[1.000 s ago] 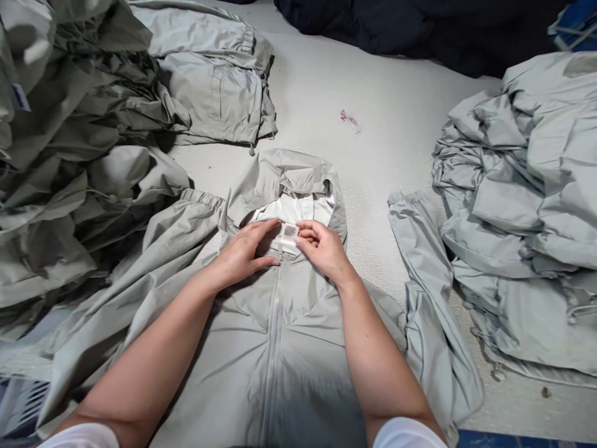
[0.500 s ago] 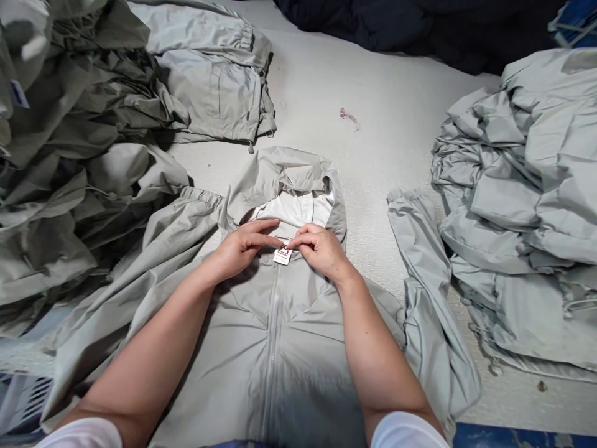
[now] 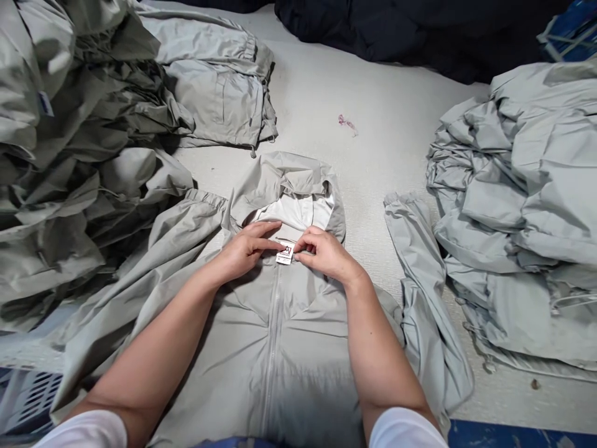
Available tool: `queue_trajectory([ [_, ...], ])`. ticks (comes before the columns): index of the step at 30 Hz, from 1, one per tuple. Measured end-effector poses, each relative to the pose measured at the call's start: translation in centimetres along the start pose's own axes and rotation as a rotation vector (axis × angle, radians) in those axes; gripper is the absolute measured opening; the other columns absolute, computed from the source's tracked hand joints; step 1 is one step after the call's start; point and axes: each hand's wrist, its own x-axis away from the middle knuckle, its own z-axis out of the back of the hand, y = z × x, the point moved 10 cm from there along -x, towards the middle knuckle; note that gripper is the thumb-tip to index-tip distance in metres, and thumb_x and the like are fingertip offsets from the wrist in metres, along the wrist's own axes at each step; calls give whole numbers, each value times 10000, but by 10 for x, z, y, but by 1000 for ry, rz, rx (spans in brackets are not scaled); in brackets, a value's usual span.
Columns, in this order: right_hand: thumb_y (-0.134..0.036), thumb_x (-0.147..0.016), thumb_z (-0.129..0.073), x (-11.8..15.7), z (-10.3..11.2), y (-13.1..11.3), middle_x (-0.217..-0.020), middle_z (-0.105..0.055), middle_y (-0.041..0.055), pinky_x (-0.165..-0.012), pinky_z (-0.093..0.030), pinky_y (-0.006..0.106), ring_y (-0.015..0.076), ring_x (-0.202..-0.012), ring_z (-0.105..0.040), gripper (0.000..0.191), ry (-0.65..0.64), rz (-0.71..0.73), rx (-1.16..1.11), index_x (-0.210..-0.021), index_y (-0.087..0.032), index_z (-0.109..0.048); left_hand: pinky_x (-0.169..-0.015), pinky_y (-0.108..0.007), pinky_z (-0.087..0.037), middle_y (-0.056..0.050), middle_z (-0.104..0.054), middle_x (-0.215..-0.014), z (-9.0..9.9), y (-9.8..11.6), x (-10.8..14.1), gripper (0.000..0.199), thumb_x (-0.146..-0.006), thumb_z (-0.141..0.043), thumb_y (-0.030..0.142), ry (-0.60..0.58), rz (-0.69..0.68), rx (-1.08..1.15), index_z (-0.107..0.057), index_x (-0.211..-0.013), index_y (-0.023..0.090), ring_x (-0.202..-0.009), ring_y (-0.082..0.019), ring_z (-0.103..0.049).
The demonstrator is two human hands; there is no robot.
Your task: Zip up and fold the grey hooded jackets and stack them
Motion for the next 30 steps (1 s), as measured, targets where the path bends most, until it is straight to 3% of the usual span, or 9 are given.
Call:
queue_trajectory([
  [8,-94,-829,-734,1,-5,-12,-894,-622,7,-713,-406,258,133,-771,-576,107,-5,-19,231,-810,-199,-729,-1209,-560,-460,-87,-618,-1540,-1,5,0,576,-846,-513,-58,-14,-14,-47,-833,-1172,293,-1438,-281,-548],
  [14,-57,-799,-664,7,-12,-28,-758,-643,-25,-664,-400,240,122,-679,-577,152,-115,-17,125,-747,-199,-671,-1207,-570,-463,-70,-597,-1563,-3,6,1,585,-848,-540,-44,-27,-3,-59,-809,-1225,313,-1464,-285,-519],
  [18,-108,-815,-691,16,-18,-27,-701,-644,-45,-619,-387,229,113,-626,-556,113,-222,-109,67,-757,-199,-660,-1219,-572,-443,-67,-570,-1588,-3,9,1,601,-844,-526,-40,-46,11,-77,-799,-1253,308,-1476,-291,-494],
  [24,-255,-833,-778,23,-21,-40,-700,-630,-48,-618,-382,234,121,-641,-542,98,-294,-85,59,-907,-208,-736,-1225,-568,-434,-82,-587,-1565,-4,12,0,575,-809,-498,-57,-50,-11,-36,-838,-1133,274,-1473,-288,-494],
  [27,-283,-889,-739,19,-13,-40,-690,-630,-38,-614,-360,248,124,-629,-530,76,-220,-81,126,-865,-211,-746,-1220,-552,-441,-113,-619,-1522,-1,10,-1,487,-814,-488,-47,-35,-2,-9,-833,-1034,216,-1455,-291,-521],
  [30,-280,-917,-713,12,1,-32,-716,-659,-17,-619,-348,258,135,-643,-549,134,-71,-109,228,-800,-216,-723,-1176,-495,-486,-132,-634,-1487,7,11,-2,393,-891,-487,5,-12,22,30,-788,-1061,192,-1408,-272,-566],
])
